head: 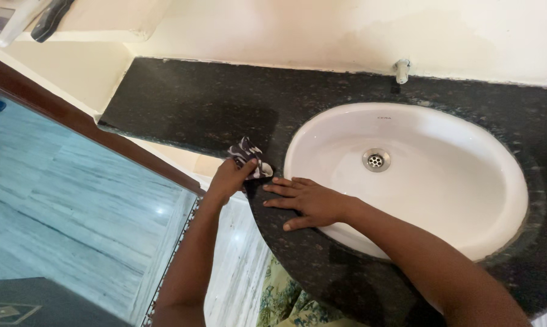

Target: The person wipes the white ceramic sink basin and the surrounding black granite countertop using a striped cloth. They repeatedly wipe different sections of the countertop and sink rim, moving the cloth back and forth to dry or clean the surfaces.

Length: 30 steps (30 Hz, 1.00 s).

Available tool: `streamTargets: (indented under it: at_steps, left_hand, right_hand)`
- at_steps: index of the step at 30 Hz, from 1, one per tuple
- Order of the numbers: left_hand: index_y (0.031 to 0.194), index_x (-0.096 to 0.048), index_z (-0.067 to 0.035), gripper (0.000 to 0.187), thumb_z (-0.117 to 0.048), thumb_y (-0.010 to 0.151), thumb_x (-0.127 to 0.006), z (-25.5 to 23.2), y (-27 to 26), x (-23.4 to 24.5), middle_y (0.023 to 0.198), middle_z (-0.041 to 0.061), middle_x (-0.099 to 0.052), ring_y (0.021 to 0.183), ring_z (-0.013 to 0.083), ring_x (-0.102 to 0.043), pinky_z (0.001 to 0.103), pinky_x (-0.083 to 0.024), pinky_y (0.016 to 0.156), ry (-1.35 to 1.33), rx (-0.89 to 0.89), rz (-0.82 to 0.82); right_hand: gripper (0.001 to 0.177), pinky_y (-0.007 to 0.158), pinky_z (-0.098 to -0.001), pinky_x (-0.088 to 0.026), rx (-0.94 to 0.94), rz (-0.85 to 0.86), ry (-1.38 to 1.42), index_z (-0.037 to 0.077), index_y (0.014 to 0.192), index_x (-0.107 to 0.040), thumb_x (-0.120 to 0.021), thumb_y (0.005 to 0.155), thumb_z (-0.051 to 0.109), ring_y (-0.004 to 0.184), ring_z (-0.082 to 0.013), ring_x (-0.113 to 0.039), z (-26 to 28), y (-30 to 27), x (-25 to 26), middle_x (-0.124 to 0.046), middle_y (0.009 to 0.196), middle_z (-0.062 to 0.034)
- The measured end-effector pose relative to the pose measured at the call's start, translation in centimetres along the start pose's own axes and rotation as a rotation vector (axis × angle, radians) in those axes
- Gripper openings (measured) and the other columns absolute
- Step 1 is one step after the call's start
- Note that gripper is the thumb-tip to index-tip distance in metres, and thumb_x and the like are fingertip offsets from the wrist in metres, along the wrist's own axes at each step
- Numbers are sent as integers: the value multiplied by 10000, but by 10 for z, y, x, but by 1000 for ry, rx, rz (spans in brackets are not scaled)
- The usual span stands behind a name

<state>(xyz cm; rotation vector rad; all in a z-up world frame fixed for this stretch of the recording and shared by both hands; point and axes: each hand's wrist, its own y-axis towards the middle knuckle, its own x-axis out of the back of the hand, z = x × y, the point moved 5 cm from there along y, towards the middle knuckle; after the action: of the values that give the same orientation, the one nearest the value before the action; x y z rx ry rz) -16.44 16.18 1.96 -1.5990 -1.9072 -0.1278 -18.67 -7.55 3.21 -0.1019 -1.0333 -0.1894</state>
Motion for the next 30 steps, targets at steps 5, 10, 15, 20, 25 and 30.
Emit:
streamTargets:
  at_steps: [5, 10, 15, 20, 25, 30]
  left_hand:
    - [1017, -733, 23, 641, -600, 975, -587, 14, 16, -4, 895, 148, -702, 811, 238, -656, 370, -511, 651, 19, 16, -5]
    - [1185, -704, -52, 645, -621, 926, -545, 32, 26, -18, 1089, 107, -763, 992, 227, -713, 369, -579, 782, -366, 143, 59]
    - [1307, -597, 162, 833, -616, 1015, -540, 13, 3, -22, 1236, 349, -729, 1193, 417, -701, 400, -539, 1005, 396, 40, -155]
    - [1512, -158, 189, 961, -499, 991, -581, -24, -56, -56, 1558, 483, -162, 1419, 574, -319, 587, -344, 1104, 584, -221, -351]
    - [1560, -137, 111, 920, -461, 986, -573, -39, -102, -80, 1609, 389, -62, 1513, 578, -95, 729, -123, 1133, 832, -278, -288]
    - [1587, -214, 99, 744, -327, 1054, -512, -35, -130, -71, 1636, 331, -196, 1524, 510, -166, 633, -169, 1192, 678, -369, -260]
  right_hand:
    - [758, 1260, -549, -76, -2, 3, 11, 273, 1576, -397, -482, 943, 680, 1600, -268, -37, -2, 1, -1, -147, 1732, -26]
    - [752, 1259, -555, -66, -4, 7, 10, 279, 1587, -382, -476, 954, 673, 1598, -266, -31, -1, 0, 0, -124, 1737, -19]
    - [675, 1192, -523, -229, 17, -62, -70, 221, 1501, -490, -562, 943, 595, 1534, -287, -226, 9, -2, 14, -321, 1650, -57]
    - [375, 1148, -382, -468, -269, -286, 0, 239, 1298, -686, -549, 1031, 465, 1309, -193, -619, -2, -19, 39, -689, 1361, 15]
    - [407, 1143, -433, -416, 13, -627, -61, 90, 1309, -666, -603, 1007, 355, 1382, -275, -537, 10, -24, 44, -644, 1398, -110]
    - [512, 1173, -457, -349, 53, -405, -202, 8, 1407, -592, -598, 1026, 351, 1464, -310, -417, 14, -8, 17, -543, 1522, -169]
